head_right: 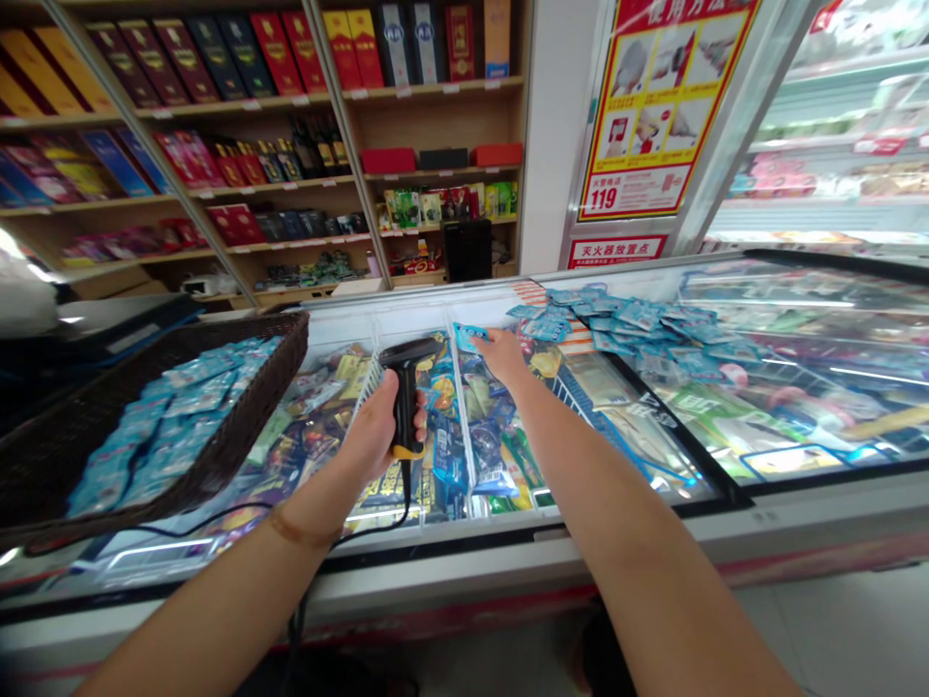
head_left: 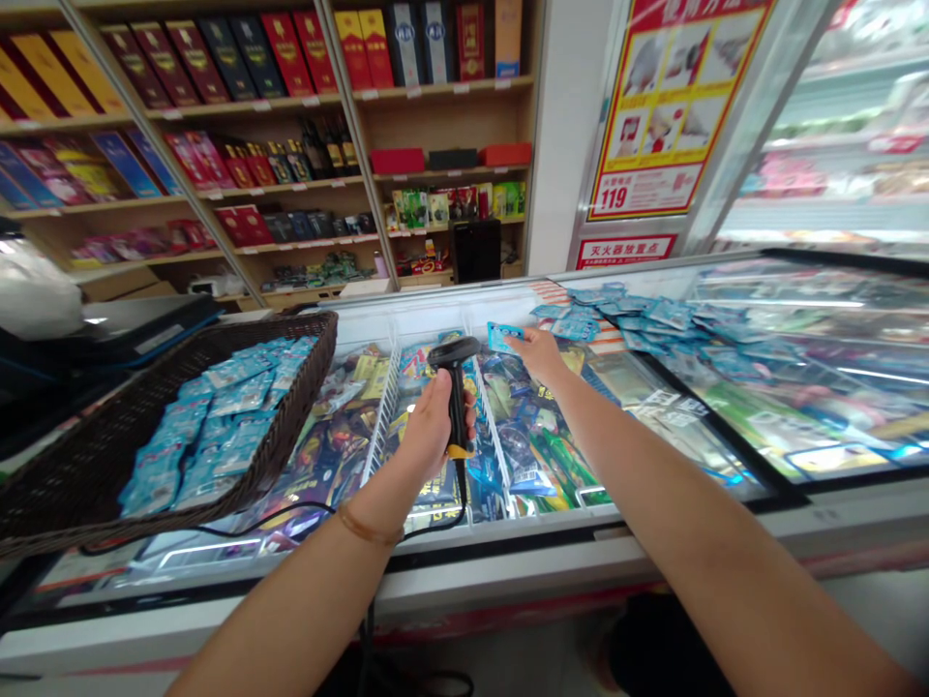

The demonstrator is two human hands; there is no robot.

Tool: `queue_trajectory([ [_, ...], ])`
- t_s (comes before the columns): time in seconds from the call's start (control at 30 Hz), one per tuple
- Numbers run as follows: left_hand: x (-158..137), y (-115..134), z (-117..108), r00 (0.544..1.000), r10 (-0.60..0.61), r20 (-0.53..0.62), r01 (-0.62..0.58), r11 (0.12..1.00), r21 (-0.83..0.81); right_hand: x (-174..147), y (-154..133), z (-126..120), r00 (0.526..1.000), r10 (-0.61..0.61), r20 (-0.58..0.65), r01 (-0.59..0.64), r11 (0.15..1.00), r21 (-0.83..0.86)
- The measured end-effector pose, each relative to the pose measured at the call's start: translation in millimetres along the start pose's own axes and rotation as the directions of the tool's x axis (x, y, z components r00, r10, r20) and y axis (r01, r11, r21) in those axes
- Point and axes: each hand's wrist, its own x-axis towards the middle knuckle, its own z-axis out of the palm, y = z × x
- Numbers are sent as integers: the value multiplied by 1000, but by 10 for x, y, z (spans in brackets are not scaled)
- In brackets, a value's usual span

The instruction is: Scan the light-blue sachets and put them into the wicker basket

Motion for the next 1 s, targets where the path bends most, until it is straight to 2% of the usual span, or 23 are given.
queue_trajectory([
  [0.13,-26,24,11,999,-28,30,28,999,23,41,16,-8,996,16,-87,-20,998,-56],
  [0.23,-43,30,21,998,-23,56,22,1000,18,47,-2,-14,990,60,-132,-59,998,12],
  [0.4,-101,70,69,984,-45,171,44,999,6,11,-82,-19,993,114,-35,-104,971,216],
  [0.5,-126,75,92,974,-17,227,16,1000,6,-7,-124,-16,993,110,-39,-96,958,269],
  [0.7,-140,62,104,955,-28,297,4,997,81,-27,-175,-4,995,93,-44,-75,949,307],
  [1.0,-119,7,87,951,-1,310,-36,993,114,-46,-290,-5,995,83,-62,-66,968,241],
])
